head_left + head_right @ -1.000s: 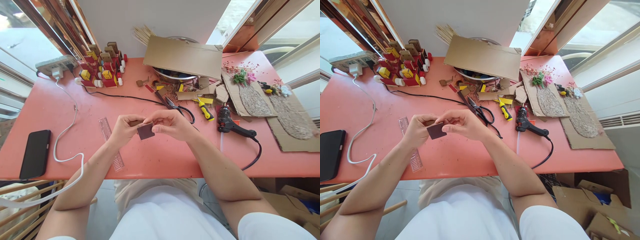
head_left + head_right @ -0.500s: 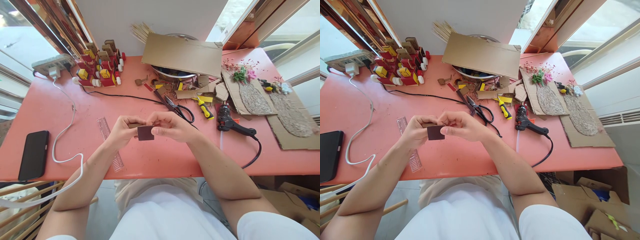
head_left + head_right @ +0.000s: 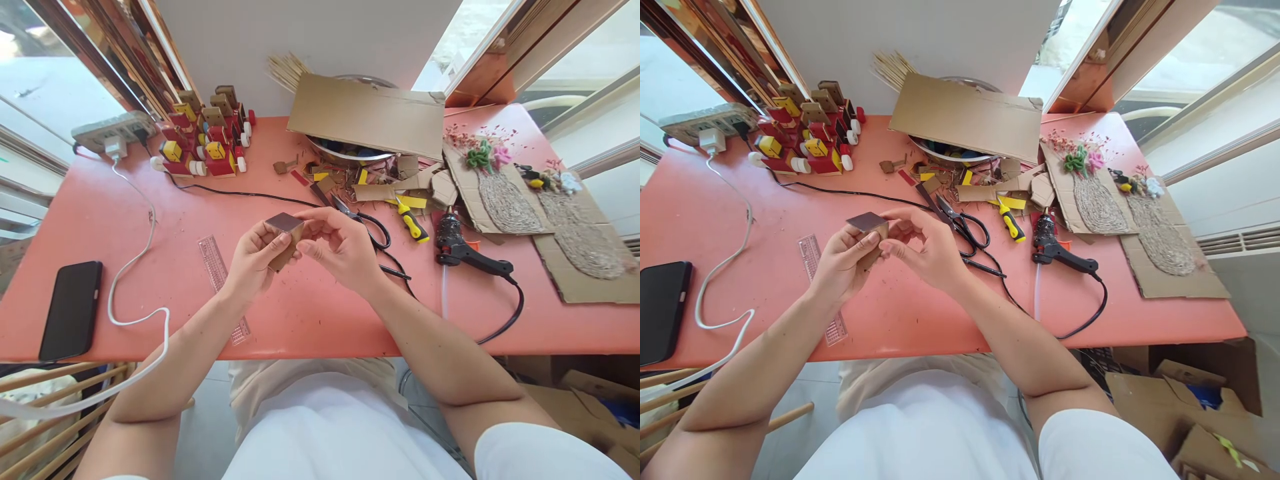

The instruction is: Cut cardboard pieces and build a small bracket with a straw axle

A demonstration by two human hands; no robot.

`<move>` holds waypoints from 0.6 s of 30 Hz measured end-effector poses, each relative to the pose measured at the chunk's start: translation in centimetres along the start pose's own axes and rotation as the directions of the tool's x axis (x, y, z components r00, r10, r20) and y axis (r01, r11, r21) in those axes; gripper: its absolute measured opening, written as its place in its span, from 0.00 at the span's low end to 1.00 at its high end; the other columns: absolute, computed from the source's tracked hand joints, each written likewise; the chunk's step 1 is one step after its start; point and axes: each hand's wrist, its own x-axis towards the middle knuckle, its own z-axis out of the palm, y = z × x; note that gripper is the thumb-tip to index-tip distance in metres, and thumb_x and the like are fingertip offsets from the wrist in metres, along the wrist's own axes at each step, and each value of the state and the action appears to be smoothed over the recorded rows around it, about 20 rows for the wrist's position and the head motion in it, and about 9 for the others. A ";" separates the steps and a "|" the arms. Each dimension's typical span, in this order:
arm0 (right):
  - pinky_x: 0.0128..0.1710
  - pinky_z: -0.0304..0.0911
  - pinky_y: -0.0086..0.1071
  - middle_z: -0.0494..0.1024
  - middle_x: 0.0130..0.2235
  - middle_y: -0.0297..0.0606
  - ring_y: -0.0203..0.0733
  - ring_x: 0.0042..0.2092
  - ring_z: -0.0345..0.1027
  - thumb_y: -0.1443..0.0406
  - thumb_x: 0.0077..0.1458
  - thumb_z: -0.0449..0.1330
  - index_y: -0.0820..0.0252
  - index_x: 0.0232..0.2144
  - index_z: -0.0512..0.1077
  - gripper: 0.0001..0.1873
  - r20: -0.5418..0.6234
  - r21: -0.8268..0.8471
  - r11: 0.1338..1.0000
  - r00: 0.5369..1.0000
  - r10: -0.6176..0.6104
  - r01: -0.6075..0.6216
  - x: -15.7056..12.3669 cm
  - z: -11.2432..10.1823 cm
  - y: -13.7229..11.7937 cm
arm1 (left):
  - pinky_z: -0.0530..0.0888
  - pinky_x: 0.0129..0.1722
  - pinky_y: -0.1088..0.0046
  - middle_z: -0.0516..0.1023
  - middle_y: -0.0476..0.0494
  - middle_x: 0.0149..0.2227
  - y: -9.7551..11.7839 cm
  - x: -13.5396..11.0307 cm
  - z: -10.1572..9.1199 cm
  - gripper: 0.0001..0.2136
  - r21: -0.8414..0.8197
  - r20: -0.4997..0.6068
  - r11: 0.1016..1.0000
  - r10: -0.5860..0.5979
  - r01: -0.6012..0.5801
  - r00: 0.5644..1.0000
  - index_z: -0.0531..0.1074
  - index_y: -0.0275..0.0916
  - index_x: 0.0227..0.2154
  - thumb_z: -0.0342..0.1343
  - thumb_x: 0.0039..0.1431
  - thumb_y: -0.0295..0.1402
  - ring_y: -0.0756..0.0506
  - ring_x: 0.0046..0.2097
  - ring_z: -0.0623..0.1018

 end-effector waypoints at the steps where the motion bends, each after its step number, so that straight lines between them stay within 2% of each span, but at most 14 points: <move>1: 0.37 0.74 0.34 0.81 0.32 0.34 0.38 0.32 0.75 0.45 0.52 0.73 0.55 0.37 0.77 0.23 -0.048 -0.007 1.000 0.999 0.008 -0.009 -0.1 0.2 0.0 | 0.81 0.29 0.76 0.82 0.51 0.28 -0.3 0.0 0.0 0.24 0.009 -0.009 1.000 0.009 -0.009 1.000 0.75 0.39 0.29 0.81 0.39 0.47 0.52 0.25 0.80; 5: 0.28 0.70 0.31 0.80 0.29 0.33 0.35 0.28 0.71 0.55 0.53 0.72 0.56 0.29 0.77 0.13 -0.160 0.041 0.995 0.983 0.094 -0.089 -0.3 0.8 0.1 | 0.84 0.30 0.68 0.83 0.50 0.29 -1.4 -0.1 0.2 0.26 0.087 0.025 0.995 0.055 -0.057 0.998 0.69 0.41 0.28 0.80 0.40 0.49 0.46 0.27 0.84; 9: 0.24 0.64 0.29 0.76 0.26 0.30 0.32 0.26 0.65 0.60 0.48 0.68 0.56 0.25 0.77 0.07 -0.200 0.175 0.970 0.959 0.203 -0.169 -0.2 1.0 0.2 | 0.83 0.30 0.69 0.83 0.50 0.27 -1.9 -0.1 0.4 0.27 0.159 0.080 0.978 0.125 -0.136 0.989 0.67 0.41 0.28 0.79 0.42 0.49 0.44 0.30 0.85; 13: 0.28 0.64 0.30 0.77 0.27 0.30 0.33 0.28 0.66 0.61 0.43 0.67 0.55 0.25 0.78 0.06 -0.213 0.246 0.937 0.930 0.301 -0.247 0.2 0.8 0.7 | 0.82 0.32 0.72 0.83 0.48 0.28 -1.9 0.0 0.3 0.26 0.237 0.066 0.955 0.166 -0.177 0.984 0.69 0.40 0.27 0.80 0.41 0.47 0.45 0.32 0.85; 18: 0.31 0.66 0.32 0.78 0.27 0.31 0.36 0.31 0.70 0.58 0.42 0.67 0.55 0.24 0.77 0.08 -0.209 0.199 0.943 0.929 0.305 -0.265 0.4 0.4 1.0 | 0.83 0.38 0.68 0.84 0.44 0.31 -1.6 0.3 0.2 0.26 0.262 -0.028 0.950 0.185 -0.172 0.982 0.74 0.40 0.32 0.77 0.42 0.53 0.44 0.35 0.86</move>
